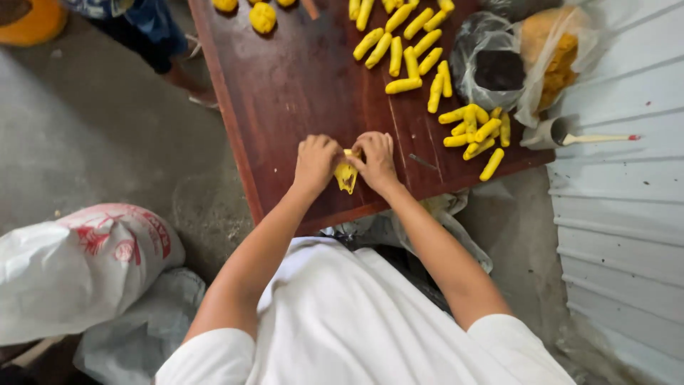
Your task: Shaping and rolling yellow dough into small cylinders on a wooden table.
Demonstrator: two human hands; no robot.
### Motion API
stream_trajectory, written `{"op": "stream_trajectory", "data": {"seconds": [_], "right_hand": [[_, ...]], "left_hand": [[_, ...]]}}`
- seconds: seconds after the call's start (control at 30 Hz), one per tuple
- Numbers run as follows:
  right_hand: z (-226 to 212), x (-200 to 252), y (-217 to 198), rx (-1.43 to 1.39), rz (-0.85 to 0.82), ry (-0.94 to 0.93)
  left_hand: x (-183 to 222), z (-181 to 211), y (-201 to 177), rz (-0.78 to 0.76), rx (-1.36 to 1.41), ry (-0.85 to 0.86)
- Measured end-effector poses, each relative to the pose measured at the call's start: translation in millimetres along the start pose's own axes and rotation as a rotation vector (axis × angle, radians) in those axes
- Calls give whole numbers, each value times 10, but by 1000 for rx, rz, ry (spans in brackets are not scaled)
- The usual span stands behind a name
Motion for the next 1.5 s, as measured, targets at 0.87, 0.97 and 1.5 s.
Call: {"op": "stream_trajectory", "data": {"seconds": [0.87,0.97,1.5], "right_hand": [[-77,340,35,52,-9,-50],[-114,397,-13,91,44,-147],[-394,-151,-408,-111,116,5]], "left_hand": [[323,51,133,58,40,35],[403,209,-14,122,67,90],[765,39,-481,316,244,-167]]}}
Point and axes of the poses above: each hand's wrist, its own x-axis away from the middle knuckle, its own y-axis out of the palm, z = x × y, the point moved 1 cm from there along -x, towards the middle knuckle, and after that the axes turned 5 degrees about x, right-handed, at the moved point
